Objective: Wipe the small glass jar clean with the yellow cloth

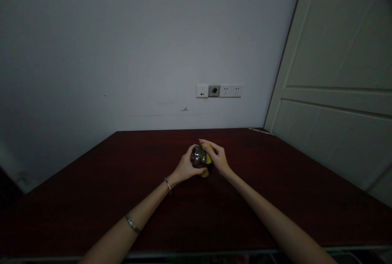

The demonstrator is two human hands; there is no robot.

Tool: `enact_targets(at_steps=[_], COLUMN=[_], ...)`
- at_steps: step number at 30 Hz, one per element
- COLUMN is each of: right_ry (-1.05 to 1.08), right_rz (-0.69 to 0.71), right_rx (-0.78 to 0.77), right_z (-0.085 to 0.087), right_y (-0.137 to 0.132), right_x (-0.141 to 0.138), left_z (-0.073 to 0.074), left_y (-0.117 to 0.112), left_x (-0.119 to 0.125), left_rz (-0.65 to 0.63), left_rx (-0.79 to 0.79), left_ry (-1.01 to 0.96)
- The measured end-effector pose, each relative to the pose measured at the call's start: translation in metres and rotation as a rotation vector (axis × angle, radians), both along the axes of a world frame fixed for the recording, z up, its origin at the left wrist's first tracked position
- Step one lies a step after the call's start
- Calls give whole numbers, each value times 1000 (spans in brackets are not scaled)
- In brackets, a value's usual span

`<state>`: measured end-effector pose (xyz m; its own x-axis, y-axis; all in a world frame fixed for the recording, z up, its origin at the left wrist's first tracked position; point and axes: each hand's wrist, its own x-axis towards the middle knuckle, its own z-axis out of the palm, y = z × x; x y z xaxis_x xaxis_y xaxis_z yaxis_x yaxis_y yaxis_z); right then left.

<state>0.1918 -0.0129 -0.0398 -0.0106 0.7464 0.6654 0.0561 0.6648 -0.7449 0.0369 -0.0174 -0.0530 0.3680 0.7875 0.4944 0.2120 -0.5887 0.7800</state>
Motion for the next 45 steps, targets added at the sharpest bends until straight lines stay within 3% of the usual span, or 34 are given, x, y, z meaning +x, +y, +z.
enact_targets(at_steps=[4,11,17,20,24,28,35,41,45], right_ry=[21,-165,-18,43,-126,-333,-220,-450,-518], right_rz=[-10,-26,-16,-35,-96,-52,-92,1,39], right_rx=[-32,229,0,14,190,348,161,328,331], right_z=[-1,0,-4,-5,-1,5,2,8,8], right_y=[1,-7,3,2,-9,-16,0,-14,-13], right_x=[-1,1,-1,-4,-4,-1,3,3,3], left_z=[1,-1,2,1,-2,-4,0,-3,-6], left_y=[-1,3,-2,0,6,8,2,3,6], left_x=[1,0,3,3,2,0,0,0,-2], left_rz=[-13,-27,-28,-9,-10,-9,-26,5,27], left_rx=[-11,25,-11,-29,-7,14,69,73,74], left_ry=[-9,20,7,-7,-28,-16,83,140,184])
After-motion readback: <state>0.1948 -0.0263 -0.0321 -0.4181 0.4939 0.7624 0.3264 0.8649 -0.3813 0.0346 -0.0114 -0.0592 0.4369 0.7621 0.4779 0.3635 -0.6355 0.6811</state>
